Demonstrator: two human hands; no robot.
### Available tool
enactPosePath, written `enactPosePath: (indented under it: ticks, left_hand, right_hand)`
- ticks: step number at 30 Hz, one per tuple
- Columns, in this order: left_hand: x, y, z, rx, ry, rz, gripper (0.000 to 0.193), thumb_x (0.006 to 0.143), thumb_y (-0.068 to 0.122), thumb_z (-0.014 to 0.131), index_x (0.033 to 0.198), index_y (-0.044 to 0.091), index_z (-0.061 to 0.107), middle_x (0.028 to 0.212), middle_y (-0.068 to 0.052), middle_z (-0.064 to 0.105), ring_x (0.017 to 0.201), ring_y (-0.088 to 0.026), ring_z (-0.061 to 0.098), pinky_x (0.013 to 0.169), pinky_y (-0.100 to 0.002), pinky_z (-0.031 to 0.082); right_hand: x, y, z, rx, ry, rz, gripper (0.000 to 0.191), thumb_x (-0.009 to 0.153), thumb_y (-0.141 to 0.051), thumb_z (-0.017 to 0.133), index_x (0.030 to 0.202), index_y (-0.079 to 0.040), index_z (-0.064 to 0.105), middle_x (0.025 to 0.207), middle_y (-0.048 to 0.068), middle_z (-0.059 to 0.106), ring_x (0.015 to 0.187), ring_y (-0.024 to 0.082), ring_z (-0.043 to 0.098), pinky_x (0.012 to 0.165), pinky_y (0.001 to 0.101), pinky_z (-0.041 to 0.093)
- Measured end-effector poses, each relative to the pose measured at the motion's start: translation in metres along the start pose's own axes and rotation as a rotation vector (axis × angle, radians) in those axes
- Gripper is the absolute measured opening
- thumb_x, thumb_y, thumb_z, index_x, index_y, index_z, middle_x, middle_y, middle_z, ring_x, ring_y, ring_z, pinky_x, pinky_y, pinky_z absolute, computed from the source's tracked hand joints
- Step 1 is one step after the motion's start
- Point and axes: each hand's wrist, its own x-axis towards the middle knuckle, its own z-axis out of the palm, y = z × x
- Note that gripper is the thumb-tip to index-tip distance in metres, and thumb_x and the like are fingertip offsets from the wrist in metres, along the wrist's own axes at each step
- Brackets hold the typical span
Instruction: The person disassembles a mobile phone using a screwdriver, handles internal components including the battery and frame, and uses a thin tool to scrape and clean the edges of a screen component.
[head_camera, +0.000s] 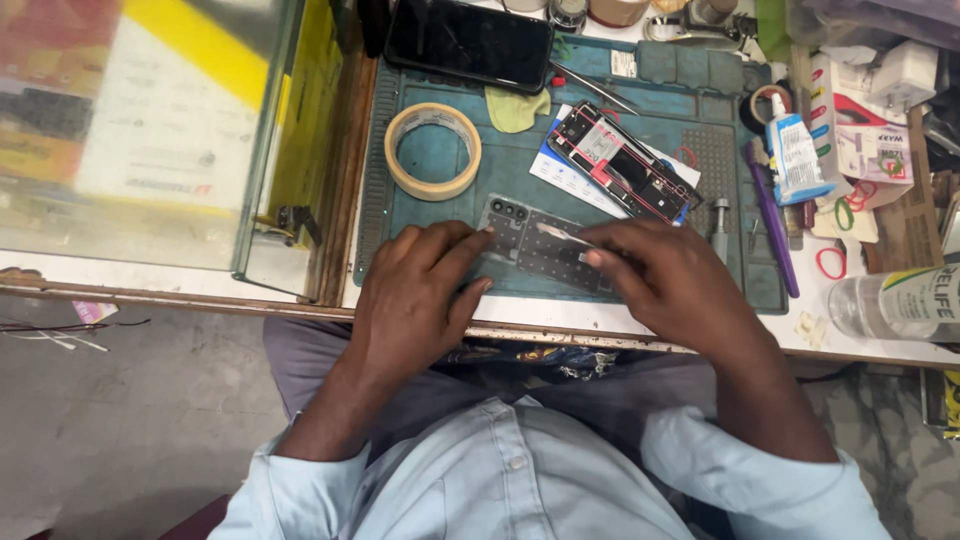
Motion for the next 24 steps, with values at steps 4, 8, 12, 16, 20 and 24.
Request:
enactPosePath:
  ticks: [4,8,12,16,20,24]
  left_hand:
    - [0.012,-0.004,0.007,0.037,-0.016,0.068,0.027,0.088,0.023,0.075,0.112,0.010,0.076,0.121,-0.008,0.068,0.109,-0.027,0.060,0.089,-0.042,0.044]
    - [0.020,-0.008,0.017,0.049,-0.039,0.064,0.023,0.088,0.023,0.076,0.107,0.011,0.078,0.110,-0.004,0.067,0.104,-0.025,0.060,0.087,-0.041,0.043]
    - [0.026,-0.009,0.026,0.051,-0.053,0.058,0.021,0.088,0.024,0.076,0.106,0.012,0.079,0.104,-0.002,0.066,0.099,-0.022,0.059,0.084,-0.040,0.042]
    - [0.032,-0.007,0.029,0.046,-0.073,0.069,0.020,0.089,0.023,0.077,0.105,0.014,0.080,0.102,-0.001,0.066,0.098,-0.022,0.059,0.082,-0.040,0.041]
    - [0.040,-0.011,0.030,0.014,-0.079,0.056,0.020,0.089,0.024,0.077,0.107,0.013,0.078,0.103,-0.003,0.064,0.101,-0.024,0.059,0.085,-0.042,0.042]
    - [0.053,-0.017,0.035,-0.017,-0.034,0.066,0.026,0.091,0.021,0.075,0.116,0.014,0.076,0.120,-0.005,0.065,0.115,-0.026,0.059,0.092,-0.043,0.043]
  right_hand:
    - [-0.024,0.012,-0.004,-0.057,0.047,0.094,0.021,0.092,-0.019,0.074,0.110,-0.009,0.075,0.092,0.009,0.073,0.068,0.024,0.069,0.061,0.0368,0.053]
    - [-0.037,0.024,0.004,-0.012,0.006,0.131,0.020,0.088,-0.019,0.075,0.107,-0.013,0.078,0.085,0.007,0.070,0.069,0.023,0.069,0.061,0.0368,0.054]
    - [-0.037,0.037,0.011,-0.057,0.020,0.150,0.020,0.090,-0.018,0.074,0.109,-0.014,0.078,0.086,0.006,0.069,0.072,0.024,0.069,0.063,0.0378,0.054]
    - [-0.034,0.044,0.008,-0.051,0.019,0.167,0.022,0.089,-0.021,0.074,0.110,-0.015,0.078,0.087,0.005,0.069,0.073,0.024,0.069,0.064,0.0377,0.054]
    - [-0.024,0.045,0.004,-0.101,0.036,0.047,0.023,0.095,-0.019,0.070,0.116,-0.016,0.075,0.093,0.005,0.069,0.080,0.025,0.069,0.067,0.0389,0.054]
    - [-0.012,0.042,0.001,-0.237,-0.037,0.055,0.029,0.090,-0.017,0.071,0.118,-0.023,0.077,0.089,0.004,0.069,0.077,0.025,0.069,0.063,0.0403,0.054]
